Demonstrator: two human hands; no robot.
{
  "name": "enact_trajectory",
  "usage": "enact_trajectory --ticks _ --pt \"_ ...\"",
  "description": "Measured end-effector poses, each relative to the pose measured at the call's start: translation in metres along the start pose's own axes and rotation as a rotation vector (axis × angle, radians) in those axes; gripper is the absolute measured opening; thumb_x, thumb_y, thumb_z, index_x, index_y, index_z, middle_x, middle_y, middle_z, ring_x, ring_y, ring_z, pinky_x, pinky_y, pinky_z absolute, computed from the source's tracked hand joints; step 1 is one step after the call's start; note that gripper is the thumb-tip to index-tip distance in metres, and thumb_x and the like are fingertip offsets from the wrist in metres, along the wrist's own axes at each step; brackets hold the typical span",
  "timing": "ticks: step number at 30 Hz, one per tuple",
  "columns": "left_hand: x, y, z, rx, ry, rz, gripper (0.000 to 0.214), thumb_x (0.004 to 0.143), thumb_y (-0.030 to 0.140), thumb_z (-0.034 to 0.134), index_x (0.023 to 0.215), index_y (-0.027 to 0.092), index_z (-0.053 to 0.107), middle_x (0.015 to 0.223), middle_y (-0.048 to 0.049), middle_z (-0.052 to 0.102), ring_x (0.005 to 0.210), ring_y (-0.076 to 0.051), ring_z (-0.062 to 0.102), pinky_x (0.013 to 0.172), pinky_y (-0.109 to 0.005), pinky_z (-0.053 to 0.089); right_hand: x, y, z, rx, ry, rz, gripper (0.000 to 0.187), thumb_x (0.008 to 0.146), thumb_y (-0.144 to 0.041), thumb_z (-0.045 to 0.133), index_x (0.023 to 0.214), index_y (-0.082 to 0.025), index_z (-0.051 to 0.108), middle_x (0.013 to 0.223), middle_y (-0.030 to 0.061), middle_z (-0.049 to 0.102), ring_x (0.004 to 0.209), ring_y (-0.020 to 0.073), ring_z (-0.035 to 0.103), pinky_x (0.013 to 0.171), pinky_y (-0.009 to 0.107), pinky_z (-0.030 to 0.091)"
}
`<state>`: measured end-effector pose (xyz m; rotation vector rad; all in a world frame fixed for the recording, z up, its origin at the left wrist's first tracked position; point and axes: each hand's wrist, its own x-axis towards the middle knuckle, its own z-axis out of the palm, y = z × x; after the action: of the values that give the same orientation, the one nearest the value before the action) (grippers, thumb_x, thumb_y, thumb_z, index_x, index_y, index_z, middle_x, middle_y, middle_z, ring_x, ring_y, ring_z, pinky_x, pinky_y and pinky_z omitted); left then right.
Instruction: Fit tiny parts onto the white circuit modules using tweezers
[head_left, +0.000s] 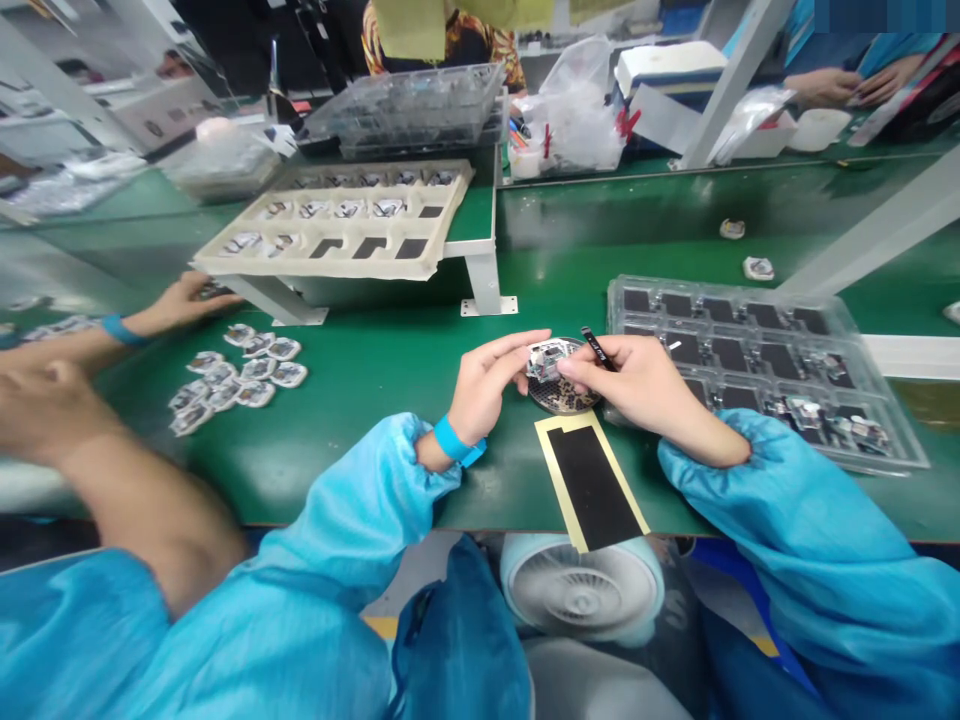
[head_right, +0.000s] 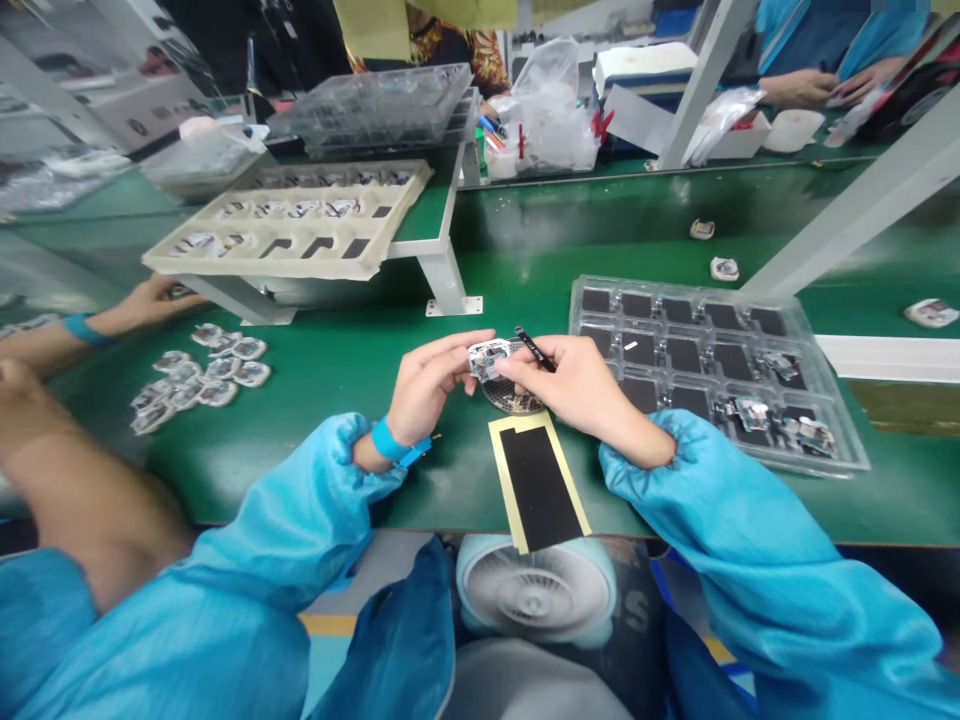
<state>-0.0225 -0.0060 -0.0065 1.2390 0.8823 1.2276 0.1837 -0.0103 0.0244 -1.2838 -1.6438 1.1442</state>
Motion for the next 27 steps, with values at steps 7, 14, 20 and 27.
enact_trajectory --ticks 7,14,20,27 --pt "-0.005 0.001 0.006 0.121 -0.052 0.162 0.041 0.087 0.034 0.078 0.125 0.02 0.075 0.119 -0.0098 0.077 0.091 -0.02 0.072 0.075 -0.03 0.058 0.001 -0.001 0.0 0.042 0.062 0.037 0.043 0.077 -0.058 0.081 0.07 -0.017 0.072 0.063 0.002 0.068 0.057 0.0123 0.058 0.056 0.025 0.044" --pt "-0.005 -0.008 0.006 0.33 -0.028 0.251 0.053 0.084 0.035 0.082 0.134 0.022 0.07 0.118 -0.0089 0.076 0.071 -0.012 0.063 0.068 -0.029 0.057 0.0 -0.001 0.001 0.087 0.095 0.051 0.038 0.077 -0.051 0.084 0.068 -0.016 0.07 0.062 0.0003 0.066 0.055 0.0109 0.055 0.055 0.024 0.042" --pt "-0.007 -0.005 0.003 0.52 0.002 0.31 0.048 0.089 0.037 0.077 0.135 0.027 0.07 0.118 -0.0065 0.077 0.075 -0.015 0.066 0.075 -0.032 0.059 0.001 0.003 0.002 0.076 0.102 0.009 0.039 0.077 -0.052 0.083 0.067 -0.017 0.07 0.062 0.0008 0.066 0.056 0.0122 0.055 0.054 0.026 0.041" --pt "-0.008 0.0 0.003 0.603 -0.022 0.448 0.044 0.091 0.032 0.075 0.134 0.028 0.071 0.132 -0.008 0.073 0.098 -0.021 0.072 0.081 -0.033 0.061 0.001 0.003 0.001 0.052 0.105 -0.015 0.042 0.079 -0.055 0.08 0.066 -0.017 0.068 0.061 0.0005 0.064 0.056 0.0123 0.054 0.055 0.026 0.041"
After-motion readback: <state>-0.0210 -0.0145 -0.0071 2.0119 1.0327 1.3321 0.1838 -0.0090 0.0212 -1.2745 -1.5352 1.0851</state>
